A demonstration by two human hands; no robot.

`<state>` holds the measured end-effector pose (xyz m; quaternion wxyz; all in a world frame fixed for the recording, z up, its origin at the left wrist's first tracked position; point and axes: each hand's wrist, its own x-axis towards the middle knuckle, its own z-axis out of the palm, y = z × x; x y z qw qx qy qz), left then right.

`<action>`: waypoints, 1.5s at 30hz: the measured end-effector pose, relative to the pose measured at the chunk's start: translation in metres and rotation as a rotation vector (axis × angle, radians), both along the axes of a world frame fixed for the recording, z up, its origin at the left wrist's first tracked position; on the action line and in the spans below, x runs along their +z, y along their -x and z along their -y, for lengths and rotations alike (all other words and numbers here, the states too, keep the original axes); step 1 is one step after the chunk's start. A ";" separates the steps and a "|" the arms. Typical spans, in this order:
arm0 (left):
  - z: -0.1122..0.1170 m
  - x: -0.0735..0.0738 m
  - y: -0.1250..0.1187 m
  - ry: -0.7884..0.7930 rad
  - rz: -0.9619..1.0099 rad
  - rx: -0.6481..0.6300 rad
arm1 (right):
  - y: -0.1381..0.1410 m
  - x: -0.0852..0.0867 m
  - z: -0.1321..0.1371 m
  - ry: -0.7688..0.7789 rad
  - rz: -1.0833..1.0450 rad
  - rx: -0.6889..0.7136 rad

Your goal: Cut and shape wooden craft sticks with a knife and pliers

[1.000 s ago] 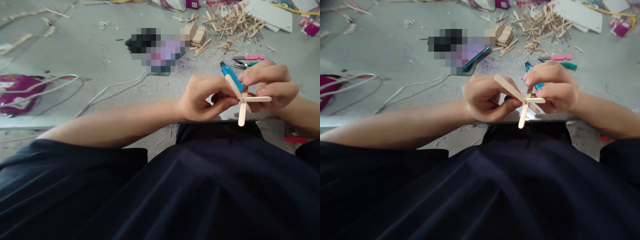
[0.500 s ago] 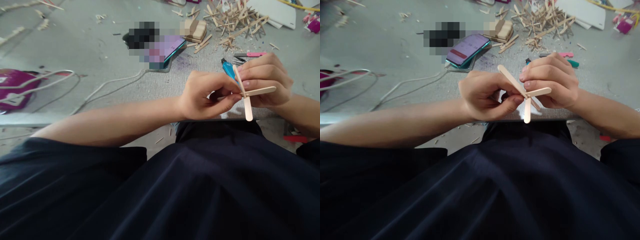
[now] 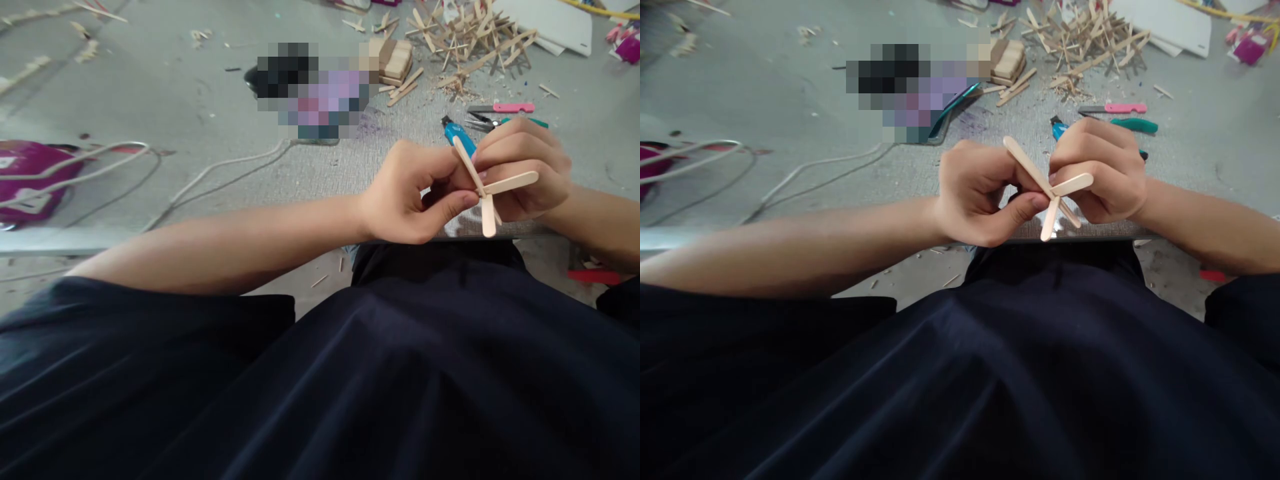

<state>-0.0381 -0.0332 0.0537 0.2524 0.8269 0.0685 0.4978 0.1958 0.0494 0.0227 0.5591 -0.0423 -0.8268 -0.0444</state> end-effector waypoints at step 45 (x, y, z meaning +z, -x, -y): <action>-0.005 -0.005 -0.003 0.433 0.079 0.182 | 0.012 0.039 0.057 0.410 0.033 -0.007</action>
